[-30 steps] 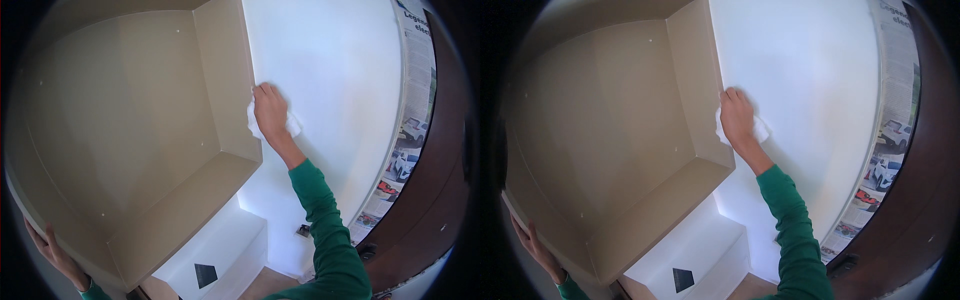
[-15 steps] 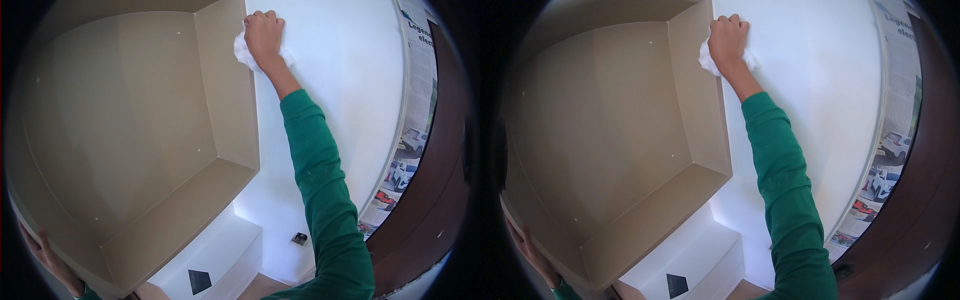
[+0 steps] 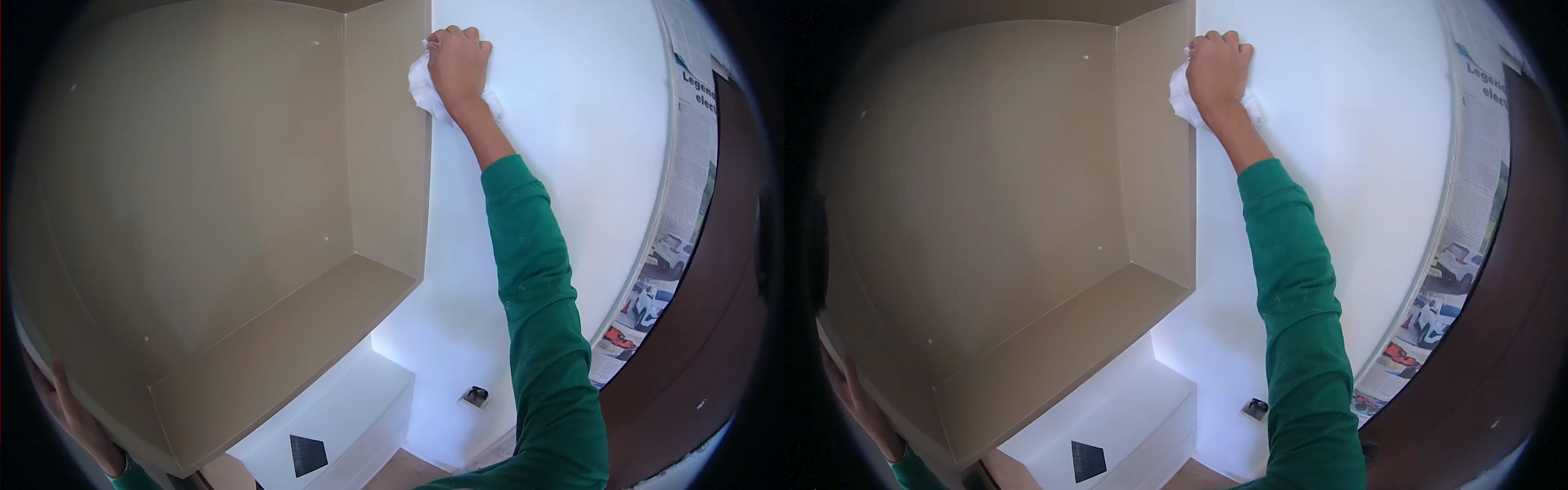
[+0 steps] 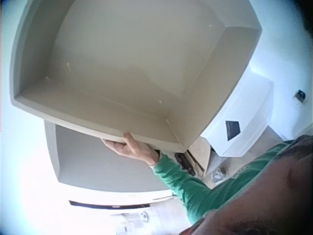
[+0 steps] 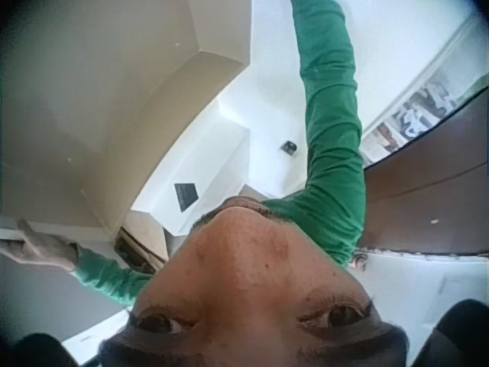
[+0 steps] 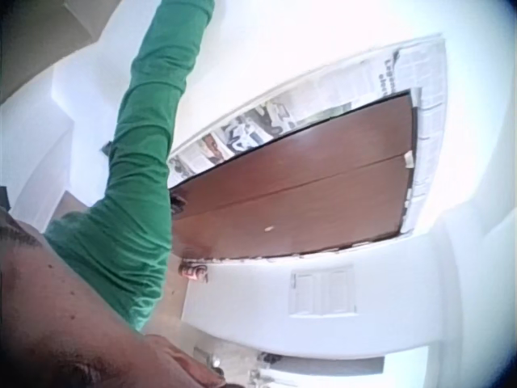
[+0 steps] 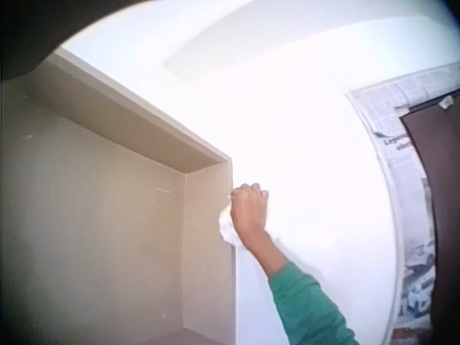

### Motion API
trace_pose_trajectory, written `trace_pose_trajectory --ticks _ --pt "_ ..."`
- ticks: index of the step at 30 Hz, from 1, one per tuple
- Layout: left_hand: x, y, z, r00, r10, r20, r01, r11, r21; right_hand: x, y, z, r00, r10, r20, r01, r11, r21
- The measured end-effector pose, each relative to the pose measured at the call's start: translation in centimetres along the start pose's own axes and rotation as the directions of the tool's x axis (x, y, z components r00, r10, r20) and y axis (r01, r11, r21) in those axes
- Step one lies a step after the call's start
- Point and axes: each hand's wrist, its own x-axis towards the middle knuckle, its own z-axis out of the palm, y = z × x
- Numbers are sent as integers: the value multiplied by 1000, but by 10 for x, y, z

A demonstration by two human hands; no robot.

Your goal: The person wipes the interior and edges of a wall-mounted cabinet using a white cloth, then tears pieces of tape from a roll and applies them to the cabinet corner.

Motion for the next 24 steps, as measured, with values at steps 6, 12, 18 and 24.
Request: trace_pose_trajectory --ticks 6,12,18,24 --pt "-2 53 8 942 -336 15 336 937 -97 19 -1 6 1000 9 4 -9 1000 -16" --pt "-4 62 6 933 -357 41 359 919 -166 -2 5 -3 999 14 37 -15 1000 21" --pt "-7 59 8 919 -394 5 391 911 -133 7 3 0 999 -13 31 13 1000 21" --pt "-6 63 12 915 -404 -2 400 905 -145 9 3 6 1000 -14 15 15 1000 -14"
